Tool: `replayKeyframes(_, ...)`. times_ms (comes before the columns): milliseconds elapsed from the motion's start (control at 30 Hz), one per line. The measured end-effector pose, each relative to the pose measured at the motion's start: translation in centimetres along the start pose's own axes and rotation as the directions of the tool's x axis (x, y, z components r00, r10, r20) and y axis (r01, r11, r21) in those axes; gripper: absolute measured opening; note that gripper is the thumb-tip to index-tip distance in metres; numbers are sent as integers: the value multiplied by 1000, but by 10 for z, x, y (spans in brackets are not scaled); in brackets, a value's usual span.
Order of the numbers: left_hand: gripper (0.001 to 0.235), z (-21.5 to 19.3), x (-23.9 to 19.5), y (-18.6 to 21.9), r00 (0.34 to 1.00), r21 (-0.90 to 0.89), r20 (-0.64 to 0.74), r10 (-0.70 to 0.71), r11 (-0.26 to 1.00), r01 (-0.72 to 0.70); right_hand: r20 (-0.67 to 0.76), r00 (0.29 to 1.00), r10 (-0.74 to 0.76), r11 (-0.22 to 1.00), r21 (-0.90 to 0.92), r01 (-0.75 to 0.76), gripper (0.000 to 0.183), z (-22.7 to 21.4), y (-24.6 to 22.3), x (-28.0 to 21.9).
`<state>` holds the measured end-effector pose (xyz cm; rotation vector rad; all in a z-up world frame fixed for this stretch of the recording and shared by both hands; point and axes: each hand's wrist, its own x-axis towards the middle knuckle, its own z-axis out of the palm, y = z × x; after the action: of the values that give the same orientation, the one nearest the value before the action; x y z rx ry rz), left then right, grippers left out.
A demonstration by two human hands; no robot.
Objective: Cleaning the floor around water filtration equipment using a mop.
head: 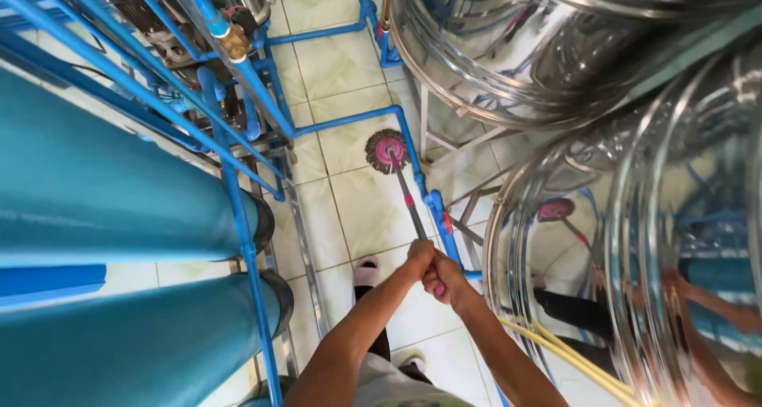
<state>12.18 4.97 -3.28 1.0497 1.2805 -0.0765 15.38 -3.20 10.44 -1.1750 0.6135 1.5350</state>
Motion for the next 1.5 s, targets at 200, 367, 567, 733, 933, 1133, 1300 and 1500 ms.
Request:
replayKeyframes(200, 39, -33, 100, 67, 998, 153, -15, 68, 986, -65, -3, 999, -48, 999, -11, 48, 13, 65, -68, 58)
replayKeyframes(367, 39, -43, 84, 67, 998, 237, -61, -11, 971, 25, 34, 995, -91, 996, -13, 92, 10, 67, -50, 57)
replayKeyframes(567, 33, -27, -3, -20, 993, 77, -74, 96, 993, -90, 14, 999, -51, 998, 23, 51, 14, 19, 30, -7)
replayKeyframes(733, 36, 9, -104, -108, 979, -208, 171, -112, 967, 147, 25, 1000, 19, 999, 43, -20, 15, -29, 90, -109)
replayKeyframes(933, 40, 12, -193, -108, 954, -335, 286, -89, 924, 187, 139, 975, 172, 973, 133, -190, 30, -97, 119, -111)
replayKeyframes(1133, 22, -10, -207, -25, 986, -386, 154, -57, 915, 113, 142, 989, 37, 995, 83, -49, 20, -32, 71, -152)
replayKeyframes(1300, 26, -36, -208, 41, 990, -435, 140, -2, 898, 64, 171, 985, 35, 995, 90, -51, 18, 25, 27, -166)
replayKeyframes(1500, 30, -88, -179, 143, 987, -414, 121, 109, 909, -50, 193, 977, -86, 996, 54, 77, 7, 118, -39, -153)
